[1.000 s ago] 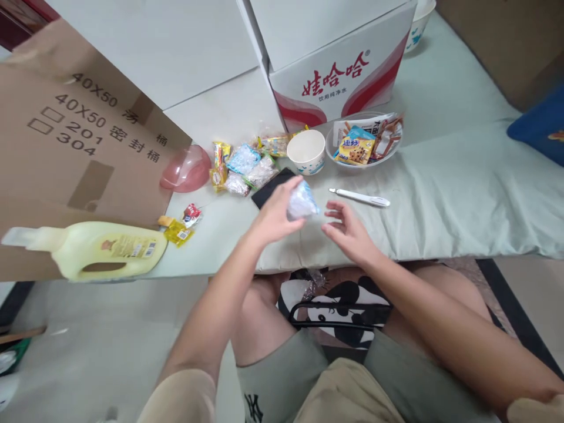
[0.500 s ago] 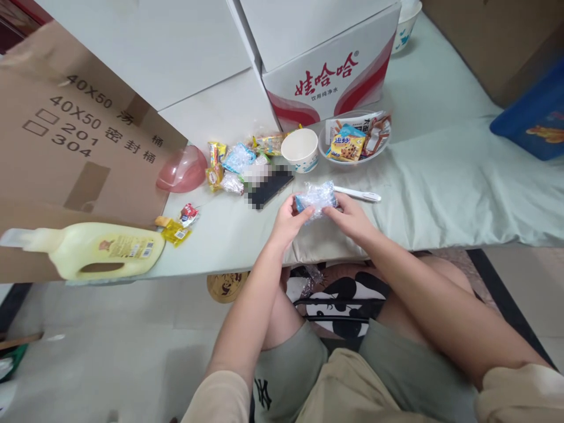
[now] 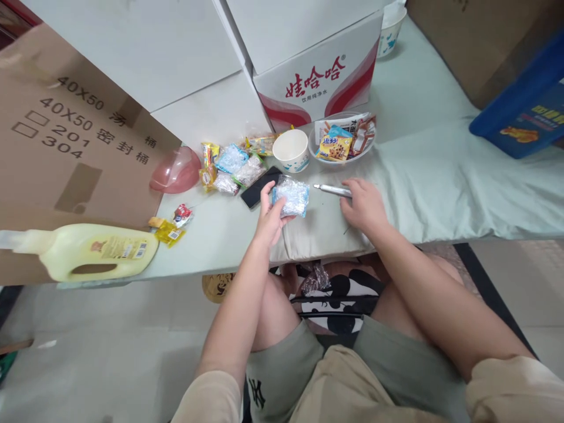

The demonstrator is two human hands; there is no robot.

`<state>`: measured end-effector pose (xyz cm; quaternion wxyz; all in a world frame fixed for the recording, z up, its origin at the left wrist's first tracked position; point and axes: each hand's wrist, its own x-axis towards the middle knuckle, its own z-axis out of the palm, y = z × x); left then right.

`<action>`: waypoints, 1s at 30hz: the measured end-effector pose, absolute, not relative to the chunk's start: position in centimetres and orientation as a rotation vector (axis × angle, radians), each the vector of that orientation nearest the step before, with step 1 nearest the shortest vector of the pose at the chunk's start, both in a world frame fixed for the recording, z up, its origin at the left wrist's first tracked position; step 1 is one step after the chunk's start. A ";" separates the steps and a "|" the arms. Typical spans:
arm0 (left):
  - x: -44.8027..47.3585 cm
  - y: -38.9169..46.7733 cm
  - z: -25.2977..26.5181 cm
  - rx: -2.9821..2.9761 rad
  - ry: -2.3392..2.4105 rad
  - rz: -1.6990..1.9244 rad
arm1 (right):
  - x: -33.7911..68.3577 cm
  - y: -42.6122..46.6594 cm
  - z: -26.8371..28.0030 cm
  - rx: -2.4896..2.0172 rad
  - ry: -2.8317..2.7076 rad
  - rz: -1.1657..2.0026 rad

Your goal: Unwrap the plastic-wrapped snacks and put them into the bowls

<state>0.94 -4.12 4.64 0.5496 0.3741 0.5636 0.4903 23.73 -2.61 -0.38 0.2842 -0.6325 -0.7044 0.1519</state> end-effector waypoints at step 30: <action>-3.9 -1.2 0.3 1.286 1.405 1.256 | 23.5 -2.5 -0.4 -1.724 -1.891 0.465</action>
